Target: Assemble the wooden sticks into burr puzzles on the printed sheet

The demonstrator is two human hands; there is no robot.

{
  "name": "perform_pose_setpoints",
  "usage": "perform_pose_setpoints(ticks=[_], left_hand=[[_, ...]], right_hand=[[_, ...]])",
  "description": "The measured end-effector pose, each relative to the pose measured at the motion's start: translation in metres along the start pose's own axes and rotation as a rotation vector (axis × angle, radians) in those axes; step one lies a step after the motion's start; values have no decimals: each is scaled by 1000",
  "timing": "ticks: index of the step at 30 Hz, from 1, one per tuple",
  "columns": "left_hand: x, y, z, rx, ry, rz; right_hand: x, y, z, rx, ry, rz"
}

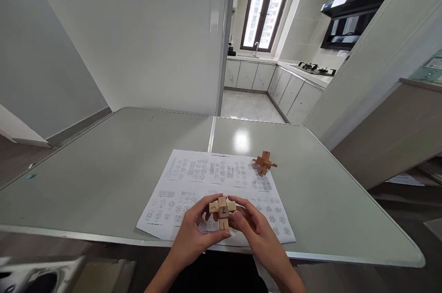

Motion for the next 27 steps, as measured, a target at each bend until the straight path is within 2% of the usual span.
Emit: perform_pose_setpoints(ticks=[6,12,15,18,21,25,27], left_hand=[[1,5,-2,-41,13,37],[2,11,-4,-82,59,121],[1,8,-3,-60,51,140],[0,4,0,-31,46,141],[0,1,2,1,66,164],[-4,-2,2,24,47,209],[-7,-1,1,22,23,209]], right_hand=[[0,1,6,90,31,15],[-3,6,7,81,48,-6],[7,11,8,87,80,-44],[34,19,9,80,174,-135],[75,27,13,54,305,-253],[132,19,17,83,494,-534],[151,18,19,55,542,-661]])
Point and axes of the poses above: each hand's wrist, its own z-axis towards the middle knuckle, its own x-axis out of the back of the hand, y = z × x, the point moved 10 cm from there along z, towards the middle knuckle, and after that the axes turned 14 degrees about x, right-handed, at the moved point
